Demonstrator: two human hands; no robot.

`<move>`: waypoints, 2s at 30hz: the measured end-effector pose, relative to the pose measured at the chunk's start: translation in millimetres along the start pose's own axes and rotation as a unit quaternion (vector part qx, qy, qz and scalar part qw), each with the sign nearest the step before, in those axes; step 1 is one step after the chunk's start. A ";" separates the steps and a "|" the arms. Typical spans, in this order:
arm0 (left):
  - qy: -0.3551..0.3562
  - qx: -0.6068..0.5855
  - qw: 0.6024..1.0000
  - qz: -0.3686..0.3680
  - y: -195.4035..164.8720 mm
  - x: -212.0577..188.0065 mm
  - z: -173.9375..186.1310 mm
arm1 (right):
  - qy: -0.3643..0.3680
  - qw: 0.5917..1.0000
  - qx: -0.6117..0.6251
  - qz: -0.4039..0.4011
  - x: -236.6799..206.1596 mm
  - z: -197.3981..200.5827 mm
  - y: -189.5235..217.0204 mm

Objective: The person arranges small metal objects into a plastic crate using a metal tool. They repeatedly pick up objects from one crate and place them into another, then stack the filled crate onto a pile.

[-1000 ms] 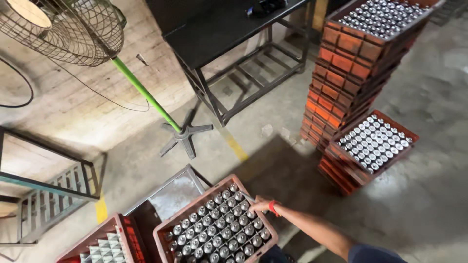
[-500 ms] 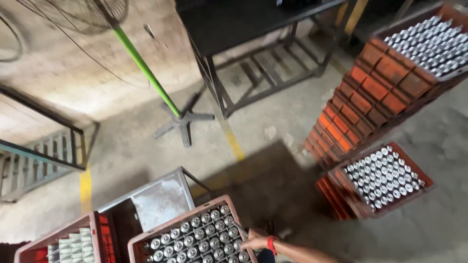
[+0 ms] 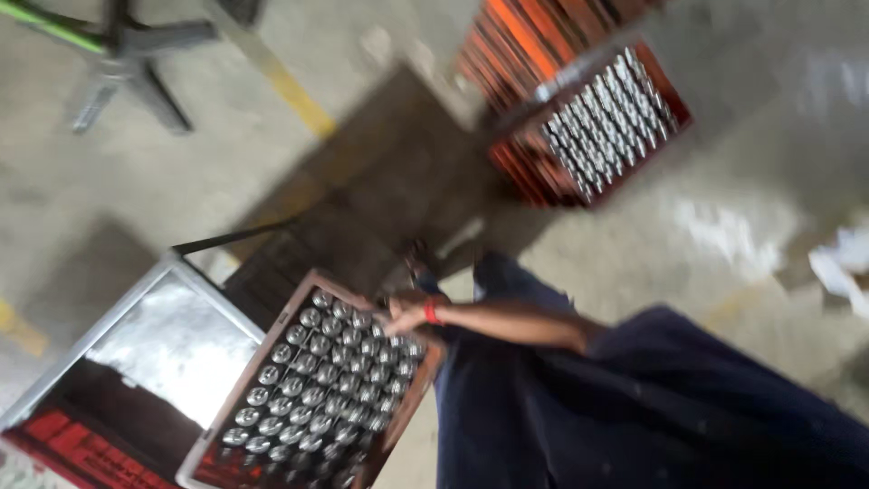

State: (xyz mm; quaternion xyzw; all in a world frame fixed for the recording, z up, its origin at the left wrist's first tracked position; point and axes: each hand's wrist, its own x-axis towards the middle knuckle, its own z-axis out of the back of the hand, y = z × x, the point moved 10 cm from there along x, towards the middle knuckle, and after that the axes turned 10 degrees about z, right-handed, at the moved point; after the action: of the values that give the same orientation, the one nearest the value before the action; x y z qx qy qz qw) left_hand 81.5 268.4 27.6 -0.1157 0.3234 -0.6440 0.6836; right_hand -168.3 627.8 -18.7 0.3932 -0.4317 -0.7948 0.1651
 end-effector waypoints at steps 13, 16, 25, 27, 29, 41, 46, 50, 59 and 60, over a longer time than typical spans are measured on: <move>0.316 0.071 0.943 0.072 3.4 -165.3 -207.3 | -0.045 0.979 -0.109 -0.168 -143.6 155.6 -222.2; 0.407 0.066 0.909 0.059 0.8 -266.3 -285.3 | -0.097 0.956 -0.139 -0.240 -200.3 221.8 -279.8; 0.478 0.118 0.871 0.011 -10.7 -531.3 -425.4 | -0.141 0.894 -0.157 -0.395 -330.1 397.1 -385.3; 0.477 0.145 0.865 -0.050 -16.7 -567.3 -435.9 | -0.116 0.881 -0.232 -0.395 -346.6 416.5 -387.4; 0.503 0.164 0.843 -0.092 -24.3 -609.5 -454.4 | -0.107 0.862 -0.322 -0.376 -348.0 453.9 -390.7; 0.659 0.363 0.641 -0.152 -35.5 -729.4 -493.0 | -0.417 0.861 -0.229 -0.179 -361.4 440.0 -324.5; 0.602 0.198 0.759 -0.149 -62.3 -638.1 -440.7 | -0.141 0.967 -0.189 -0.095 -285.5 293.1 -280.1; 0.462 0.155 0.864 -0.129 -42.3 -519.7 -354.7 | 0.025 0.990 -0.106 -0.094 -248.0 194.1 -241.4; 0.414 -0.061 0.887 0.196 141.0 -348.3 -173.6 | -0.024 0.975 -0.198 -0.099 -206.3 141.3 -158.6; 0.423 -0.075 0.883 0.188 157.2 -340.6 -159.0 | -0.076 0.970 -0.175 -0.152 -209.7 145.1 -162.6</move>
State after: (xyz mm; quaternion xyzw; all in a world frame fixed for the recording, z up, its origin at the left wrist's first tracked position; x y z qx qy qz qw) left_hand 127.3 657.5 -84.3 0.1793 0.6449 -0.4645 0.5799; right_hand -133.8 927.9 -4.1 0.3574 -0.2329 -0.9013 0.0753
